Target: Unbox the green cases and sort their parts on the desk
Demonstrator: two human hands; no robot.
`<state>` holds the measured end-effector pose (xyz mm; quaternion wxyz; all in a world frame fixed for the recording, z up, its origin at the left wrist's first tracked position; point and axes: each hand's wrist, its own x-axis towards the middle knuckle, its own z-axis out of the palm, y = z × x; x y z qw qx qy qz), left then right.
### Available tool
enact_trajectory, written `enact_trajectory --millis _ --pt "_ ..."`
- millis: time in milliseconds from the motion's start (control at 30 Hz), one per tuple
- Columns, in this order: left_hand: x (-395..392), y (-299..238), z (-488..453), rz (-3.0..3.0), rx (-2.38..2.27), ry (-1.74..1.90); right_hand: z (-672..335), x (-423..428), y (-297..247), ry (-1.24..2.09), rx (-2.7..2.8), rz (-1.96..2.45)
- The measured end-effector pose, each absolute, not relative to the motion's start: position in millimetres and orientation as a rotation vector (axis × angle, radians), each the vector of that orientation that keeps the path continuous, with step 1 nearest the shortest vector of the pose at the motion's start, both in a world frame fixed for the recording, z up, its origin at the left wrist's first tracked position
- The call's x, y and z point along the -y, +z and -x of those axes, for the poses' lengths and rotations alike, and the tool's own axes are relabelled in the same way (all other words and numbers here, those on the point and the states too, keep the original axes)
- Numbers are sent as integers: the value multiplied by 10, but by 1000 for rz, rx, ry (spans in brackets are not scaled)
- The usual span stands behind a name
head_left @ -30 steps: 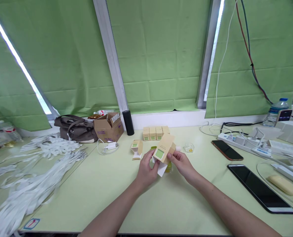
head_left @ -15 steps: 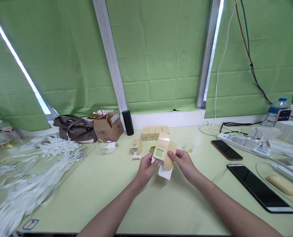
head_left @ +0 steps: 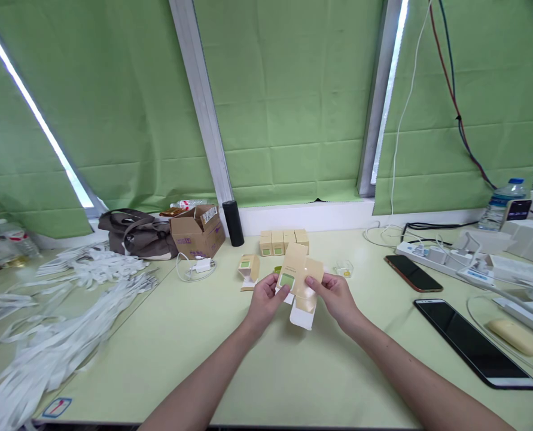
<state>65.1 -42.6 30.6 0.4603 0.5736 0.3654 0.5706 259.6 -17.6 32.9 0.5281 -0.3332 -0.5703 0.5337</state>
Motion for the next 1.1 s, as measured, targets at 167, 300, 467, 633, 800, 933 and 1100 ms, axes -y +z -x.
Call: enact_trajectory --millis 167,300,467,633,800,933,1100 --pt "455 342 -617 -1546 -974 1555 -2586 228 318 1127 1461 700" --pt "487 373 -548 -1847 -974 1722 -2619 261 328 872 1556 687" --pt "487 352 -417 -2402 -1047 1878 -2655 213 273 720 1570 759" --pt "464 256 -264 -2516 -1288 1854 -2628 184 210 691 1572 898" --pt "455 201 -213 -2581 -1422 1866 -2592 178 138 703 1615 915" --pt "445 272 -274 -2594 -1374 2048 -2602 118 79 667 1584 936" --pt "320 428 -235 -2067 -1654 2194 -2629 69 79 636 1517 963"
